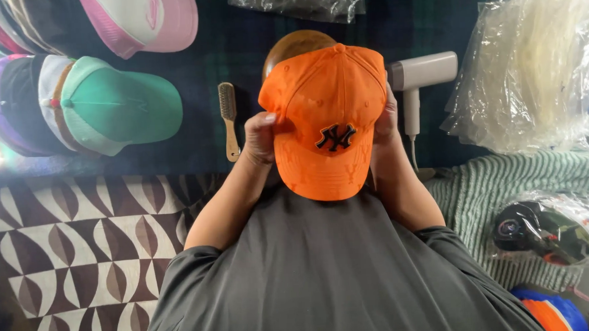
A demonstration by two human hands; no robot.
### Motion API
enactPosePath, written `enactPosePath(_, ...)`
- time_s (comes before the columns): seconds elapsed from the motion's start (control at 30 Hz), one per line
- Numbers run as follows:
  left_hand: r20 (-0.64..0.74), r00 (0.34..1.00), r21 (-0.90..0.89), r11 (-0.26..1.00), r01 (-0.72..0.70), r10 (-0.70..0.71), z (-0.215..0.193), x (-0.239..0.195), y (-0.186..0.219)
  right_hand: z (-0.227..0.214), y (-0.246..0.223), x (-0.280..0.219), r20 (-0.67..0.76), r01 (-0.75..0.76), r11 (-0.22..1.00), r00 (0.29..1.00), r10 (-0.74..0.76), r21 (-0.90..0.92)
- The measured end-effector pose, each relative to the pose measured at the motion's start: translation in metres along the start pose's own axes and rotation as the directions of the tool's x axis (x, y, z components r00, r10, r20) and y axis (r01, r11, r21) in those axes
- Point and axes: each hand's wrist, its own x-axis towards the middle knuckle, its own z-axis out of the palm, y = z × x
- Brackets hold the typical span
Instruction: The person uses a hair dryer to apply heat to an orange baseball cap, moving the device around the surface. They then use a brush to clean the cap's fabric and place the cap on a metal rack. Finally, they handle a wooden bowl wrapped in plastic.
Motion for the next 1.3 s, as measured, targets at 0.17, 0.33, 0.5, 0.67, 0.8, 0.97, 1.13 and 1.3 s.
enactPosePath(0.17,-0.048,0.999,-0.027,0.999,-0.024,0.023,0.003,0.004,0.008,0.02,0.018,0.0,0.073,-0.047,0.994,0.997,0.04,0.095)
enactPosePath(0.33,-0.18,0.964,-0.091,0.972,-0.217,0.198,0.066,0.001,0.011,0.04,0.032,-0.011,0.177,-0.138,0.967,0.979,0.1,0.215)
enactPosePath(0.5,-0.198,0.951,-0.107,0.96,-0.26,0.236,0.067,0.001,0.006,0.061,0.05,-0.024,0.152,-0.155,0.963,0.981,0.123,0.222)
enactPosePath(0.67,-0.242,0.941,-0.126,0.954,-0.273,0.238,0.069,0.007,0.004,0.062,0.047,-0.018,0.14,-0.163,0.961,0.981,0.134,0.223)
enactPosePath(0.8,-0.261,0.932,-0.096,0.954,-0.283,0.25,0.076,0.004,0.007,0.064,0.05,-0.017,0.131,-0.179,0.957,0.98,0.153,0.226)
enactPosePath(0.97,-0.302,0.92,-0.093,0.953,-0.287,0.248,0.039,0.008,0.015,0.064,0.045,-0.014,0.119,-0.189,0.955,0.979,0.165,0.228)
enactPosePath(1.13,-0.333,0.938,-0.167,0.972,-0.163,0.099,0.056,0.012,0.011,0.062,0.04,-0.005,0.091,-0.202,0.951,0.978,0.186,0.234)
enactPosePath(1.3,-0.318,0.944,-0.152,0.979,-0.137,0.083,0.062,0.013,0.01,0.062,0.033,-0.006,0.078,-0.21,0.95,0.977,0.197,0.233)
